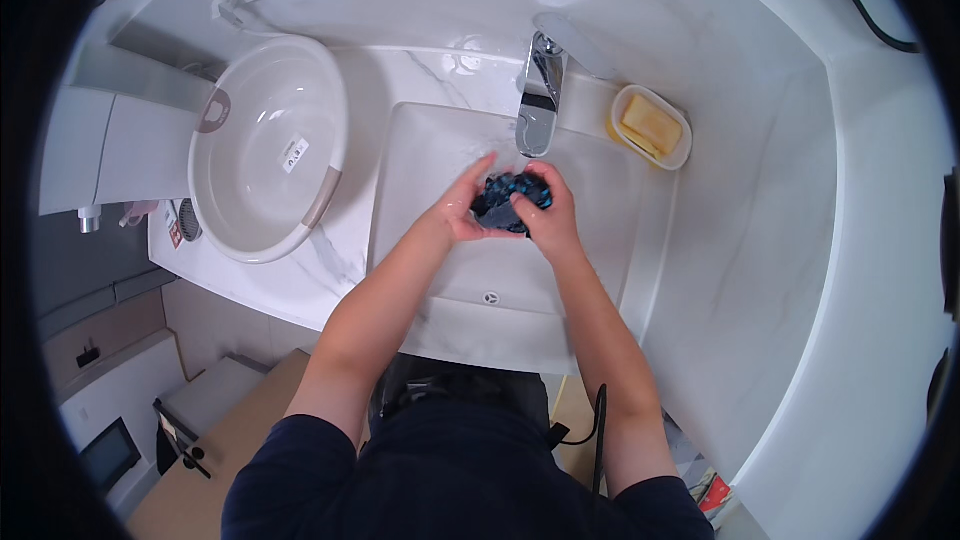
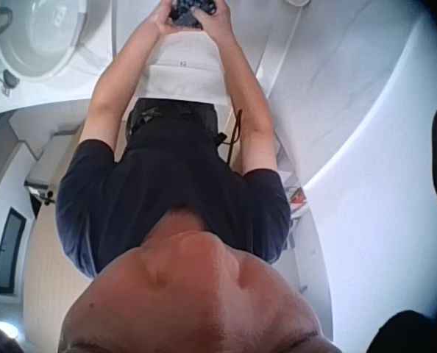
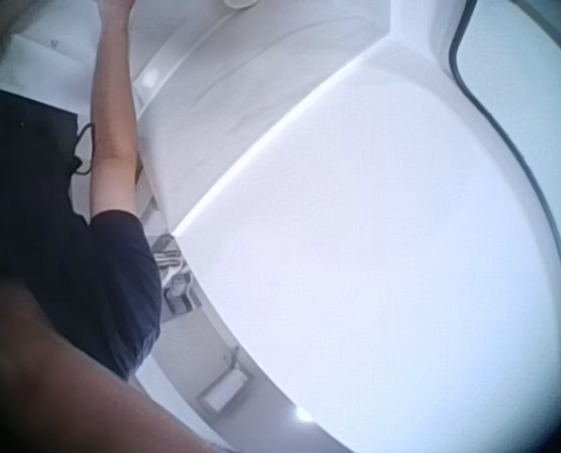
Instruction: The person washes a dark patterned cloth by hand in a bathroom sink, repeatedly rinsing and wringing it under running water. After finishing, they move to a bedroom and unfold the cloth to display it.
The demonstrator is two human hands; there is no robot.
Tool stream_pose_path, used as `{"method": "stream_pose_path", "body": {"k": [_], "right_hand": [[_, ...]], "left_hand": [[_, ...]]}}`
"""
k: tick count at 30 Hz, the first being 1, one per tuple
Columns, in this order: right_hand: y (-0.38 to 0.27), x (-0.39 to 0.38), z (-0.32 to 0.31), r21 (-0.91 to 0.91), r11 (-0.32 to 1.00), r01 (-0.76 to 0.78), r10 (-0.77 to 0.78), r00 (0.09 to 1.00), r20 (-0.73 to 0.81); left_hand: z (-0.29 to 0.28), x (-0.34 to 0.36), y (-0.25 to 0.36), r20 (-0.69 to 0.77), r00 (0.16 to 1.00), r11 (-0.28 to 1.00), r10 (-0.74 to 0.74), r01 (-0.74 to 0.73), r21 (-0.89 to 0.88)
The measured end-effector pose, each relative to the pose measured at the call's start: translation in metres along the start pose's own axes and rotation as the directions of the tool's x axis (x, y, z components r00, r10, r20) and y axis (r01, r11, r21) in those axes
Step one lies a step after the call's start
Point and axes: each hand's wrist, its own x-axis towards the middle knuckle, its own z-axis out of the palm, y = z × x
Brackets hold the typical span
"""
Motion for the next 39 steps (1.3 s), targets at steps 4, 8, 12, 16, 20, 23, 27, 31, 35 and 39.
{"method": "stream_pose_path", "body": {"k": [4, 8, 12, 16, 20, 23, 27, 31, 35, 39], "right_hand": [[0.001, 0.002, -0.003, 0.013, 0.999, 0.051, -0.05, 0.995, -0.081], [0.009, 0.01, -0.006, 0.595, 0.723, -0.35, 0.503, 0.858, -0.106], [0.018, 0.017, -0.002, 0.646, 0.545, -0.534, 0.653, 0.754, 0.072], [0.025, 0.026, 0.001, 0.616, 0.552, -0.562, 0.613, 0.774, 0.157], [0.02, 0.023, 0.014, 0.361, 0.87, -0.337, 0.405, 0.905, -0.132], [0.0, 0.005, 0.031, -0.166, 0.986, -0.016, -0.02, 0.977, -0.213], [-0.031, -0.028, 0.049, -0.597, 0.73, 0.333, -0.394, 0.919, 0.031], [-0.027, -0.02, 0.051, -0.677, 0.589, 0.441, -0.541, 0.838, 0.075], [0.008, -0.001, 0.042, -0.52, 0.814, 0.257, -0.383, 0.912, -0.149], [0.034, 0.016, 0.027, -0.162, 0.98, -0.119, 0.068, 0.955, -0.29]], "left_hand": [[0.006, 0.016, -0.007, -0.013, 0.998, 0.984, -0.053, 0.055, 0.17], [0.0, 0.028, -0.019, -0.194, 0.894, 0.863, 0.404, -0.302, 0.405], [-0.01, 0.032, -0.024, -0.102, 0.755, 0.671, 0.648, -0.501, 0.547], [-0.021, 0.022, -0.019, -0.196, 0.781, 0.801, 0.593, -0.546, 0.244], [-0.019, 0.011, -0.006, -0.183, 0.964, 0.981, 0.193, -0.191, 0.029], [-0.006, 0.005, 0.004, -0.004, 1.0, 1.0, -0.008, 0.008, 0.006], [0.02, 0.016, 0.005, 0.262, 0.963, 0.996, -0.068, 0.079, -0.029], [0.033, 0.043, -0.055, -0.007, 0.944, 0.57, 0.329, -0.205, -0.796], [0.001, 0.07, -0.047, 0.608, 0.735, 0.82, 0.3, 0.126, -0.558], [-0.013, 0.076, -0.049, -0.052, 0.971, 0.971, 0.235, -0.237, -0.043]]}}
